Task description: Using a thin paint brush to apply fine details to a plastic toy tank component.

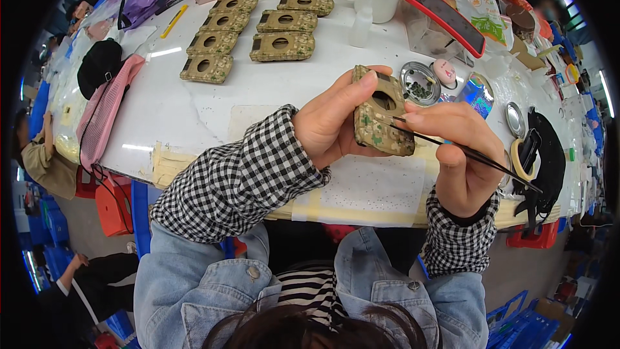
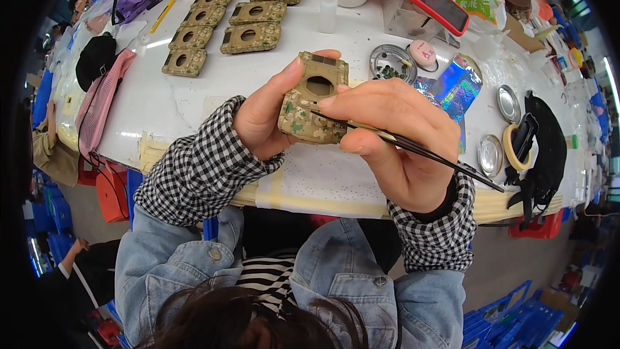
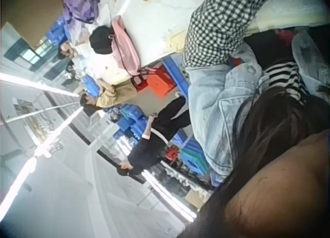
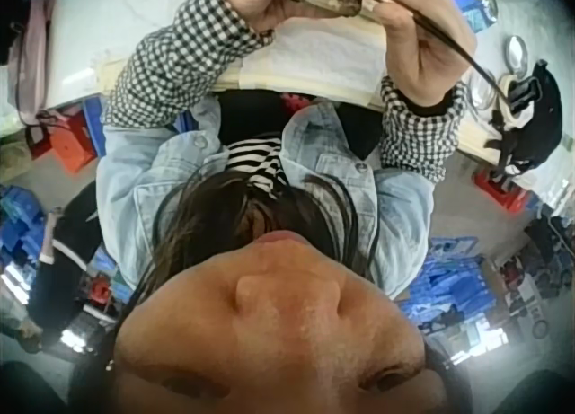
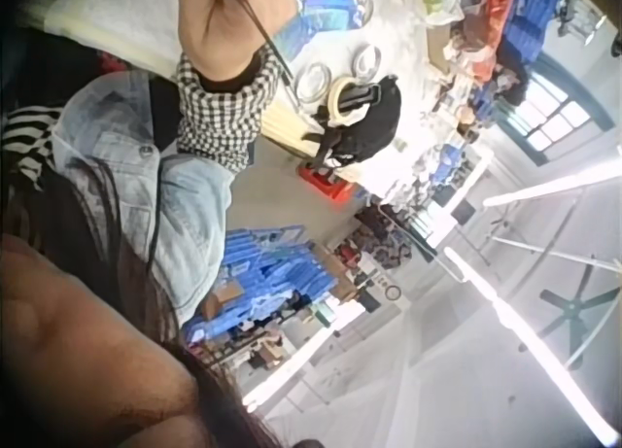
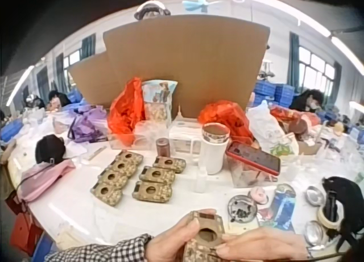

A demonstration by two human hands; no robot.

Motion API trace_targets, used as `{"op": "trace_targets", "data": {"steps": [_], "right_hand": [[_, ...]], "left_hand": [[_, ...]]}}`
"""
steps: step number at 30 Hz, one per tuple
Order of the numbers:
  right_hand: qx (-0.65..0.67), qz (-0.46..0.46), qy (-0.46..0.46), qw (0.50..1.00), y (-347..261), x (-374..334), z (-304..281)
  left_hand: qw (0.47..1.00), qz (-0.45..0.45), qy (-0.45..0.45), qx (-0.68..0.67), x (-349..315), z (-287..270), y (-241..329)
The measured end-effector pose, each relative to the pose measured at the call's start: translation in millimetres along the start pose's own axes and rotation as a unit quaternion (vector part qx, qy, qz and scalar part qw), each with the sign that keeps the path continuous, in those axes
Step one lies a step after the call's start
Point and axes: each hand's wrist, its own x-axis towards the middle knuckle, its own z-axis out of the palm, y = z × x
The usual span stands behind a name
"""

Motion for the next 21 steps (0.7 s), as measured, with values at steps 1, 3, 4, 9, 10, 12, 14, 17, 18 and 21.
{"op": "trace_targets", "data": {"steps": [1, 3, 4, 9, 10, 12, 14, 17, 18, 21], "right_hand": [[0.001, 0.0, 0.0, 1.0, 0.0, -0.1, 0.1], [0.003, 0.0, -0.001, 1.0, 0.2, -0.1, 0.2], [0.003, -0.001, -0.001, 1.0, 0.5, 0.0, 0.2], [-0.004, -0.008, -0.006, 1.0, 0.9, 0.8, -0.6], [-0.005, -0.009, -0.006, 1.0, 1.0, 0.8, -0.7], [-0.005, -0.008, -0.006, 1.0, 0.9, 0.8, -0.7], [-0.004, -0.003, -0.006, 1.0, 0.1, 0.9, -1.0], [-0.005, -0.003, -0.005, 1.0, 0.3, 0.4, -1.0], [-0.004, -0.002, -0.004, 1.0, 0.3, 0.4, -0.7], [0.001, 0.0, 0.001, 1.0, 0.3, 0.4, 0.4]], "left_hand": [[1.0, 0.003, -0.002, 0.001, 0.1, -0.2, -0.2], [1.0, 0.002, -0.005, 0.003, -0.1, -0.8, 0.0], [1.0, 0.001, -0.007, 0.003, -0.2, -1.1, 0.1], [1.0, -0.01, 0.0, 0.003, -1.1, 1.0, 2.1], [1.0, -0.013, 0.001, 0.001, -1.3, 1.2, 2.4], [1.0, -0.015, 0.002, 0.003, -1.3, 1.5, 2.8], [1.0, -0.017, 0.002, 0.005, -1.5, 2.1, 3.3], [1.0, -0.017, 0.004, 0.007, -1.9, 2.3, 3.1], [1.0, -0.017, 0.004, 0.006, -1.9, 1.7, 2.7], [1.0, -0.018, 0.008, 0.002, -2.2, 1.4, 1.9]]}}
